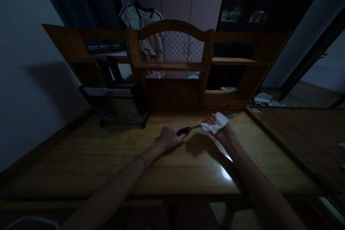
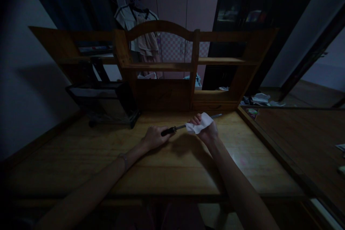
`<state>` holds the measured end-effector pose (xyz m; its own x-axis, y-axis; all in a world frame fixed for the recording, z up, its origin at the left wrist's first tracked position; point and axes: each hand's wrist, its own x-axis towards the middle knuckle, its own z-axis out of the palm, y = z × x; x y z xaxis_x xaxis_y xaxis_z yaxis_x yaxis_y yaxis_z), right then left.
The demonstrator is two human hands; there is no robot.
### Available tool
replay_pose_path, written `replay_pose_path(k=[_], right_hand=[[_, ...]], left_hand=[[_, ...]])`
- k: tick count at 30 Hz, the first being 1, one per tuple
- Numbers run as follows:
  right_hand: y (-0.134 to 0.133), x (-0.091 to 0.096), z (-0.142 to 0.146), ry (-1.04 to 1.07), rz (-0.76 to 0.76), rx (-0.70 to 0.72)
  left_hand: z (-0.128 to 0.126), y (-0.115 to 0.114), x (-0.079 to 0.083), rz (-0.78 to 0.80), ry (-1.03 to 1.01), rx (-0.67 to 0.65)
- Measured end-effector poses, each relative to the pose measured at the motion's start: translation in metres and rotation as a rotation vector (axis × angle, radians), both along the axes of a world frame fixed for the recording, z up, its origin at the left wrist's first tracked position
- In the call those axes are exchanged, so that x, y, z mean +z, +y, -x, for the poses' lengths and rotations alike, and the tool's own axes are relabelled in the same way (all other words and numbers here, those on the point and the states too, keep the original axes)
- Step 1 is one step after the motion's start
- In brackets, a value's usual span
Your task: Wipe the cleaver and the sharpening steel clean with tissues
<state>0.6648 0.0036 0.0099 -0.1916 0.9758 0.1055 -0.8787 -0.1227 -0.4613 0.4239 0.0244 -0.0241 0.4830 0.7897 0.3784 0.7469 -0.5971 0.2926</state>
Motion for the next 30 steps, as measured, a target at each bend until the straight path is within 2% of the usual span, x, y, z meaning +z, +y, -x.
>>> replay_pose_path(k=[7,19,30], right_hand=[[-0.004,0.003,0.002,0.051,-0.005,-0.024],[0.002,-0.011,-0.004,0.100,0.002,-0.045],[-0.001,-0.008,-0.001,0.165,0.023,-0.069]], left_hand=[[-0.003,-0.002,0.001,0.007,-0.003,-0.041],[-0.005,0.000,-0.003,-0.022,0.016,-0.052],[-0.005,0.001,-0.003,-0.005,0.012,-0.070]])
